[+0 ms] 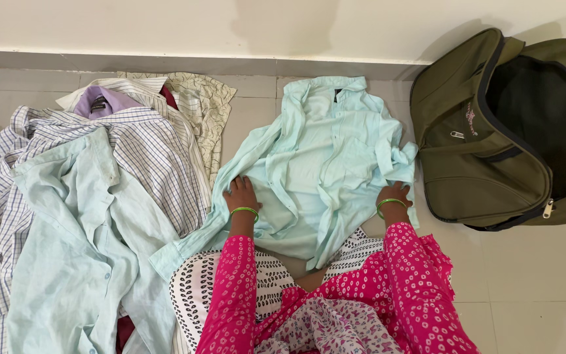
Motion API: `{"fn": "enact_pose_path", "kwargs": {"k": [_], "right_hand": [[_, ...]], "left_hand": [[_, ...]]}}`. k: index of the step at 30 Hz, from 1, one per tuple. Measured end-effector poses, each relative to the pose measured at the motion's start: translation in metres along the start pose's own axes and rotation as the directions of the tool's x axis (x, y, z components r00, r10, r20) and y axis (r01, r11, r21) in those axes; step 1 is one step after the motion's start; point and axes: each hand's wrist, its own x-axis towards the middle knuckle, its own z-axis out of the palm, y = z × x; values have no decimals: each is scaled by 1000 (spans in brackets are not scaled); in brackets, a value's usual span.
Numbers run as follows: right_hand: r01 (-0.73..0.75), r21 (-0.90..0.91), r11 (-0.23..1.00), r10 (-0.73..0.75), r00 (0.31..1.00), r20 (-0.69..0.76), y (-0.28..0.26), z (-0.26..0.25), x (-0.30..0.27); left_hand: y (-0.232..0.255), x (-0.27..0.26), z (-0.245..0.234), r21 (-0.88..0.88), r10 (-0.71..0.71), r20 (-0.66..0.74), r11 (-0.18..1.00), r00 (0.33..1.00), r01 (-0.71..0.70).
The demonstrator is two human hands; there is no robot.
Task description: The person buttons a light blue shirt by hand and then smooths it out and folds it while sitting on the floor.
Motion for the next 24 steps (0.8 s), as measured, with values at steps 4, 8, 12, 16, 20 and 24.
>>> {"fn": "enact_pose_path", "kwargs": {"k": [4, 8, 12, 16, 20, 24], "right_hand": [[47, -67, 997, -58, 984, -168, -4, 1, -8], [396, 220, 892, -266, 851, -454, -24, 8, -24], [419, 467, 778, -405, 904, -138, -60, 33, -53], [500, 337, 798, -558, 824, 99, -77, 52, -84], [473, 348, 810, -568, 780, 261, -80, 50, -96], [443, 347, 827, -551, 763, 338, -82, 45, -110]], "left_hand": [[3, -1, 8, 48, 26, -113, 999, 993, -21], [22, 0, 11, 8, 133, -244, 991, 961, -135], [49, -20, 1, -337, 152, 35, 932, 988, -131], [61, -48, -4, -323, 238, 284, 936, 929, -141], [68, -61, 8, -276, 235, 223, 946, 946, -169], [73, -65, 21, -256, 264, 60, 936, 963, -241]]}}
